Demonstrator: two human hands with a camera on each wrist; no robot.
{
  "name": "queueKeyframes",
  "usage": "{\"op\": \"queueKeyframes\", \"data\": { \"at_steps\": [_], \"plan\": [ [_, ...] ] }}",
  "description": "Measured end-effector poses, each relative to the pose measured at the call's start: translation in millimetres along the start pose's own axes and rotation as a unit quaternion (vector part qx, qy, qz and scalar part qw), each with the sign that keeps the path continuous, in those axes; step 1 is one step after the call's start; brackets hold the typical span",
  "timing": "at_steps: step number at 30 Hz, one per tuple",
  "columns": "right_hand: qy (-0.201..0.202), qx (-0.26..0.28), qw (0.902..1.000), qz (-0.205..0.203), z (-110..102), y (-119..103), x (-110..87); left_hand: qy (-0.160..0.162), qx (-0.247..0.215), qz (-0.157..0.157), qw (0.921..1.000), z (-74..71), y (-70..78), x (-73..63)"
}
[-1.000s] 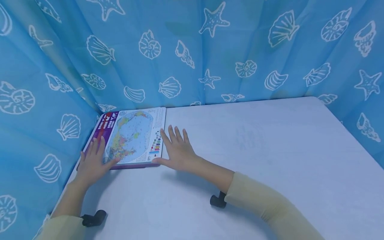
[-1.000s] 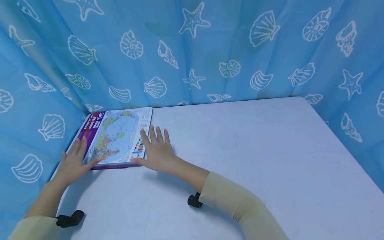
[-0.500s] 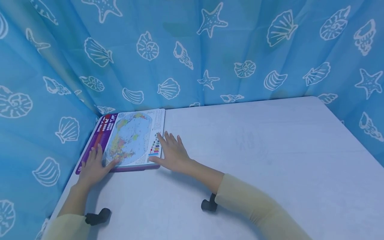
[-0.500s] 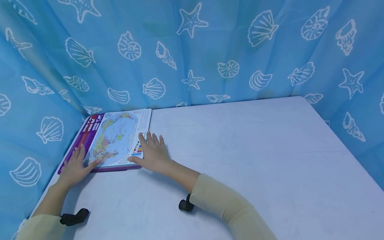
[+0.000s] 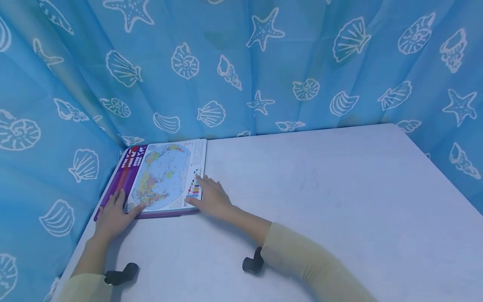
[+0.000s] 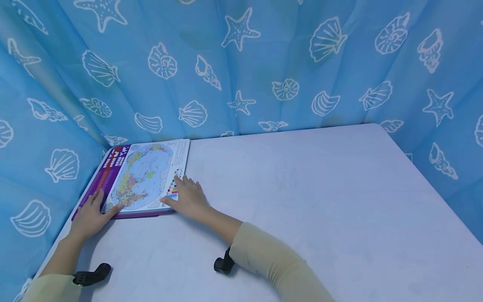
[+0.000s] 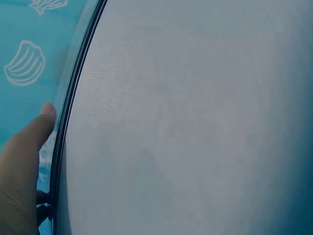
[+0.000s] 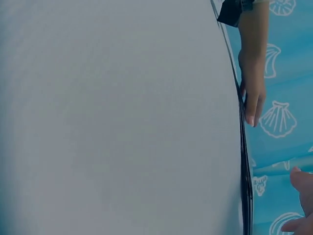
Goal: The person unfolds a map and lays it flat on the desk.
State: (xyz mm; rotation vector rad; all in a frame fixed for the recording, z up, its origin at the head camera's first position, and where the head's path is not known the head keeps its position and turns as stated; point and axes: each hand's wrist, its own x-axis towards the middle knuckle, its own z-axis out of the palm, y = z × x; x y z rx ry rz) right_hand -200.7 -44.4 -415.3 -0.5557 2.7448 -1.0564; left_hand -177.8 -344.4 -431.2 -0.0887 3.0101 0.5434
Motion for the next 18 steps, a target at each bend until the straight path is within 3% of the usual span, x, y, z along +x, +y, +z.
{"op": "queueKeyframes", "data": {
  "at_steps": [4,9,18],
  "plan": [
    [-0.012,0.038,0.9991,0.014,7.0,1.1,1.8,0.013,-0.007,0.007,0.9999,3.4,-1.7,0.3],
    [-0.023,0.029,0.9991,0.021,10.8,-0.9,4.4,0.025,-0.024,0.008,0.9994,5.4,-2.5,1.7],
    [-0.003,0.007,0.9999,0.012,24.1,-3.8,6.5,0.029,-0.065,-0.034,0.9969,6.8,-1.2,2.5]
  ]
}}
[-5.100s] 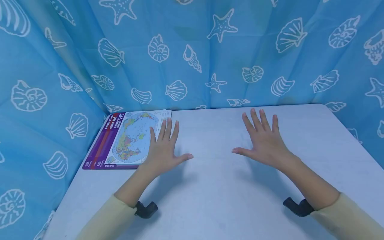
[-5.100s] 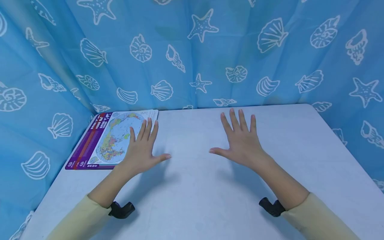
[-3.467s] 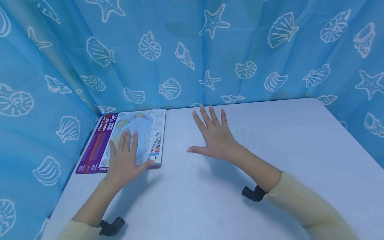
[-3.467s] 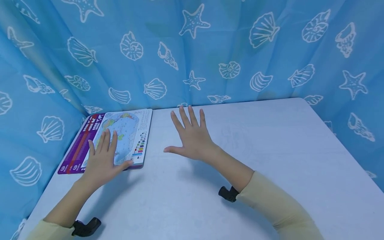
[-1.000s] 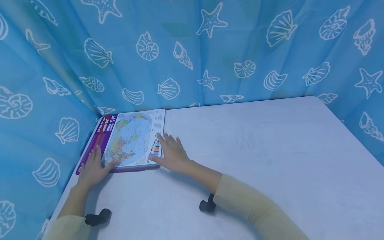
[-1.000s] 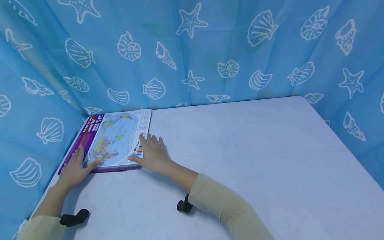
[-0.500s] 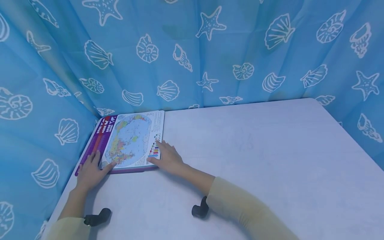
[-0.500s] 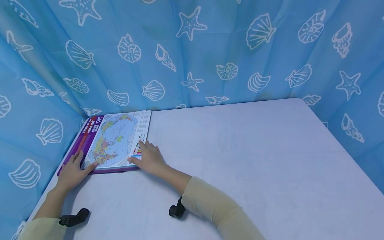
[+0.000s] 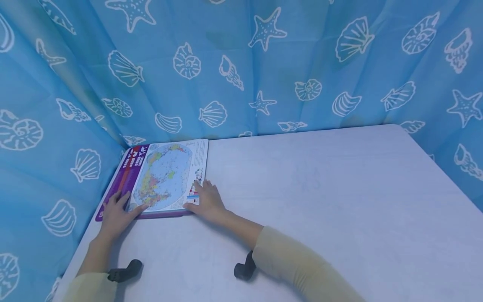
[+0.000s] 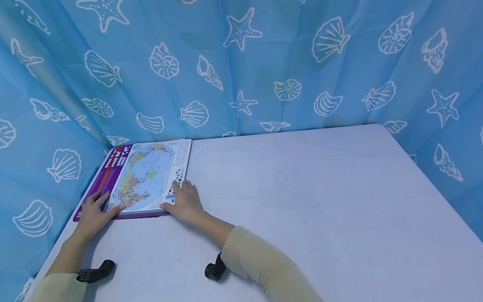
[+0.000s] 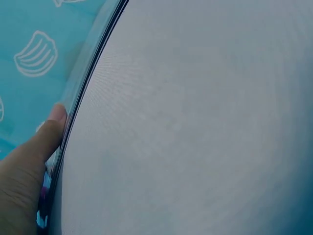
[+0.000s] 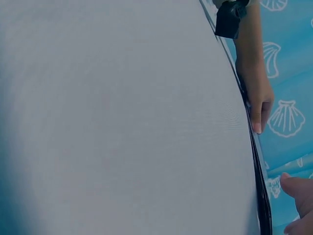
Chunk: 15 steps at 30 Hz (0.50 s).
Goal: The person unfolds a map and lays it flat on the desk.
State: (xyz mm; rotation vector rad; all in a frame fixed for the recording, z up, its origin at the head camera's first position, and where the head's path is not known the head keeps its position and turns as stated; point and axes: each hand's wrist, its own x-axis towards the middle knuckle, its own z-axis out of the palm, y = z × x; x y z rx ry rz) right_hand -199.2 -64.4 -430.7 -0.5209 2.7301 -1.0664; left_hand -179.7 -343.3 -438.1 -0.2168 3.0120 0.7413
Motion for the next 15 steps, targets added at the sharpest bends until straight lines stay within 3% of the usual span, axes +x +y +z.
{"op": "queueKeyframes", "data": {
  "at_steps": [8,12,15],
  "plan": [
    [0.006,0.025,0.9996,0.009,7.1,-10.3,-1.7,0.053,0.012,0.04,0.9977,-4.7,2.4,-2.8],
    [0.044,0.096,0.9943,0.017,10.7,-9.3,-1.2,0.077,0.01,0.044,0.996,-4.1,3.7,-2.3],
    [0.082,0.171,0.9817,0.015,13.5,-8.1,-0.7,0.083,-0.004,0.035,0.9959,-3.5,4.3,-1.3]
  ]
}}
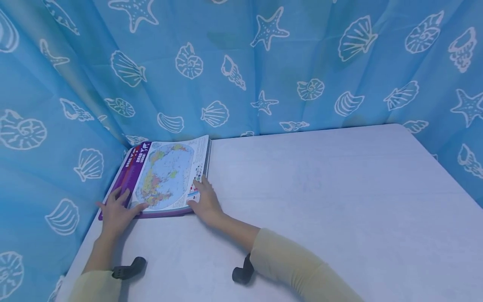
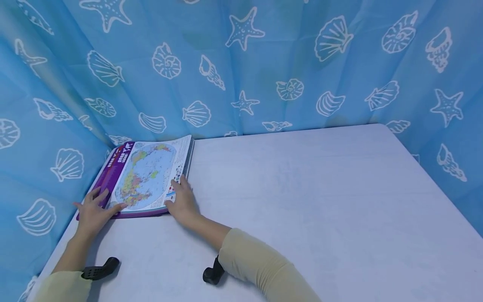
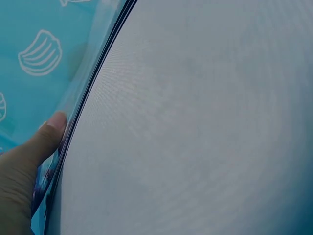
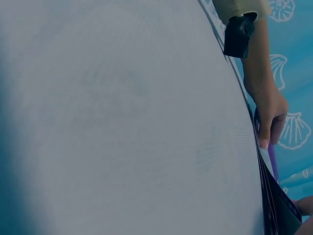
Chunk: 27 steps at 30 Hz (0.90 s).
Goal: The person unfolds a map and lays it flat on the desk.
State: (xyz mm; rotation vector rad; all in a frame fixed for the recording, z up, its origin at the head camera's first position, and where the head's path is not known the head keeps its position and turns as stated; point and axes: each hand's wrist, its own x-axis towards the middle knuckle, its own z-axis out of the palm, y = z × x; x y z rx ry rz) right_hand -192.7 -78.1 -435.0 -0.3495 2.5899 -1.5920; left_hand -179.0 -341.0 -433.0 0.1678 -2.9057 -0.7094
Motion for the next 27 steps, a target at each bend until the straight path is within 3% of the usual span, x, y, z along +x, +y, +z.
{"op": "queueKeyframes", "data": {
  "at_steps": [5,16,19,27],
  "plan": [
    [0.027,0.084,0.996,0.013,-1.0,2.7,-1.4,-0.008,-0.049,-0.035,0.9982,-1.0,2.4,2.0],
    [-0.008,0.097,0.9951,0.018,-3.2,15.1,5.6,-0.026,-0.091,-0.062,0.9935,-14.0,4.5,2.7],
    [-0.003,0.095,0.9952,0.02,-5.8,15.7,6.3,-0.042,-0.129,-0.082,0.9873,-17.6,1.9,3.4],
    [-0.007,0.136,0.9904,0.019,-10.2,19.8,7.2,-0.093,-0.221,-0.133,0.9617,-20.5,-3.2,5.4]
  ]
}}
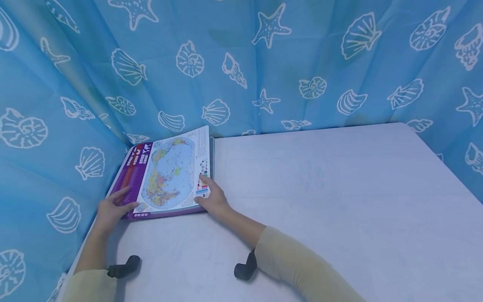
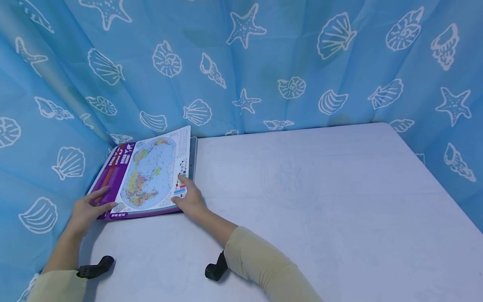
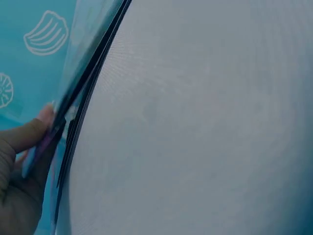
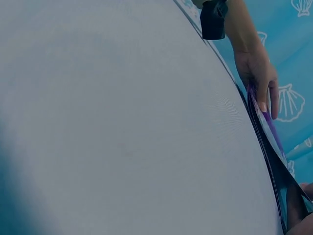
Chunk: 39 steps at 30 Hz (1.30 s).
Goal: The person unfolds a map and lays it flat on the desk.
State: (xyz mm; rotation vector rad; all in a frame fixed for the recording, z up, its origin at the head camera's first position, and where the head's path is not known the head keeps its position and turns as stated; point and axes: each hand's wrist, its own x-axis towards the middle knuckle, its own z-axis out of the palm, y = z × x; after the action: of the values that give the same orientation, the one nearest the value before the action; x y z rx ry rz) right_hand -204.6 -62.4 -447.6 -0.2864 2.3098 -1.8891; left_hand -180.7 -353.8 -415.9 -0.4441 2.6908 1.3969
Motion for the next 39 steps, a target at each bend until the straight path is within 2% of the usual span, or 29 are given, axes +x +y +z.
{"op": "queueKeyframes", "data": {
  "at_steps": [5,8,12,16,18,22,26,33,39],
  "plan": [
    [-0.011,0.02,0.9997,0.006,-2.4,2.2,0.7,-0.022,-0.063,-0.011,0.9977,2.7,1.7,-2.1],
    [-0.003,0.024,0.9996,0.015,-4.1,4.1,-0.6,-0.036,-0.111,-0.026,0.9928,5.3,1.8,-2.5],
    [0.018,0.028,0.9991,0.025,-6.8,6.2,-4.6,-0.054,-0.185,-0.043,0.9803,8.1,1.5,-3.5],
    [0.031,0.036,0.9985,0.027,-10.0,7.1,-7.2,-0.069,-0.243,-0.04,0.9668,9.6,3.0,-5.9],
    [0.035,0.041,0.9981,0.03,-12.0,7.9,-7.4,-0.075,-0.247,-0.034,0.9656,11.4,4.7,-6.4],
    [0.048,0.042,0.9972,0.04,-16.5,9.1,-7.2,-0.081,-0.218,-0.022,0.9723,16.7,9.4,-5.6],
    [0.055,0.038,0.9962,0.055,-20.8,10.4,-7.3,-0.079,-0.21,-0.019,0.9743,22.1,13.8,-6.1],
    [0.056,0.047,0.996,0.052,-30.3,11.0,-13.7,-0.044,-0.152,-0.011,0.9873,33.7,19.6,-12.8],
    [0.064,0.044,0.9958,0.05,-37.9,12.5,-19.5,-0.025,-0.15,-0.015,0.9883,43.0,22.2,-18.4]
  ]
}}
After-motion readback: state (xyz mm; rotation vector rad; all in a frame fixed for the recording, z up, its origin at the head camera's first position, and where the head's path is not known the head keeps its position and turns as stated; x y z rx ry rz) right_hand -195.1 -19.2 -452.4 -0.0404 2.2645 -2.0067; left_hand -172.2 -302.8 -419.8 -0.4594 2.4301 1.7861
